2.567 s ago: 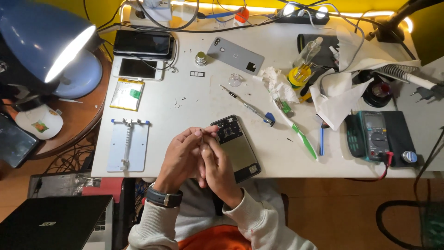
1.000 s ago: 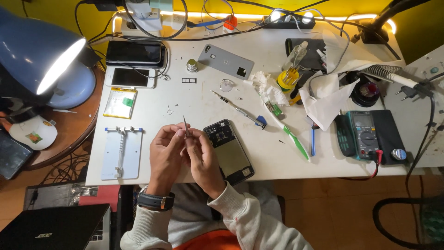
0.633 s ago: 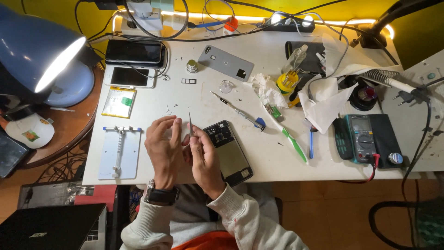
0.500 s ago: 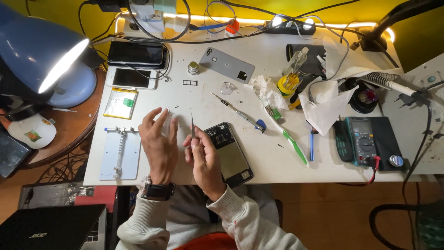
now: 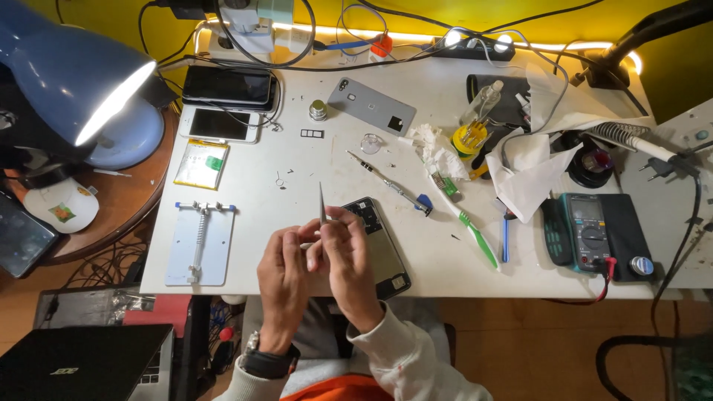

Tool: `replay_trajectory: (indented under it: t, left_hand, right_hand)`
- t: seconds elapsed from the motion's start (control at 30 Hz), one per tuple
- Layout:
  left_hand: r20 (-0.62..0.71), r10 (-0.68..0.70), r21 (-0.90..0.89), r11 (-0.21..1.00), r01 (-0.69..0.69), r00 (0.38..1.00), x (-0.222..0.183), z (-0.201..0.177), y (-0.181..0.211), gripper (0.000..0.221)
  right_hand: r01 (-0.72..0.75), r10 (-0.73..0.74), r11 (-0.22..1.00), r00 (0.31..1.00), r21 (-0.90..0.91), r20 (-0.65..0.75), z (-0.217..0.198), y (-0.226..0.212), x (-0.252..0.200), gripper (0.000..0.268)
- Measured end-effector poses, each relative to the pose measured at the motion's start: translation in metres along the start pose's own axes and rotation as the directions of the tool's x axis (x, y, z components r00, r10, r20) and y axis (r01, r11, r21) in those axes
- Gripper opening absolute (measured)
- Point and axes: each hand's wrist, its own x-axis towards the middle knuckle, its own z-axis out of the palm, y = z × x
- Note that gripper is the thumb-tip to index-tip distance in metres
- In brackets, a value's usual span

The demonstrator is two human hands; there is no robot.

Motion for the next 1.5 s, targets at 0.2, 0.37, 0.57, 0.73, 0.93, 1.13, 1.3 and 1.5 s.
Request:
replay_trajectory:
  t: [0.2, 0.37, 0.57, 0.73, 0.93, 1.13, 1.3, 1.5]
  left_hand:
    - [0.262, 0.627, 0.606, 0.485, -0.631, 0.734, -0.029, 0.021, -0.023, 0.019]
    - [0.307, 0.646, 0.632, 0.411, -0.657, 0.699, -0.035, 0.019, -0.03, 0.053]
    - [0.268, 0.696, 0.587, 0.43, -0.686, 0.666, -0.046, 0.023, -0.033, 0.04]
    - [0.274, 0.687, 0.624, 0.405, -0.668, 0.673, -0.056, 0.026, -0.059, 0.078]
    - [0.288, 0.724, 0.65, 0.333, -0.683, 0.627, -0.053, 0.029, -0.073, 0.062]
    - [0.284, 0.769, 0.655, 0.281, -0.701, 0.573, -0.048, 0.029, -0.082, 0.06]
    - [0.279, 0.792, 0.641, 0.267, -0.72, 0.542, -0.046, 0.029, -0.079, 0.059]
    - [0.277, 0.794, 0.647, 0.263, -0.716, 0.541, -0.046, 0.027, -0.076, 0.056]
  right_hand:
    - [0.098, -0.038, 0.819, 0.992, -0.565, 0.118, -0.04, -0.06, 0.015, 0.025]
    - [0.306, -0.088, 0.44, 0.95, -0.844, 0.299, -0.078, -0.082, 0.029, 0.019]
    - [0.495, -0.124, 0.208, 0.869, -0.843, 0.48, -0.1, -0.081, 0.035, 0.019]
    - [0.285, 0.098, 0.35, 0.936, -0.893, 0.337, -0.098, -0.088, 0.04, 0.013]
    - [0.02, 0.096, 0.694, 0.988, -0.72, 0.119, -0.115, -0.077, 0.055, 0.018]
    - [-0.056, 0.059, 0.997, 0.997, 0.062, -0.041, -0.139, -0.037, 0.072, 0.039]
    - [-0.099, 0.099, 0.994, 0.995, 0.054, -0.01, -0.121, -0.033, 0.069, 0.014]
    - [-0.105, 0.104, 0.982, 0.994, -0.154, -0.016, -0.11, -0.028, 0.068, 0.026]
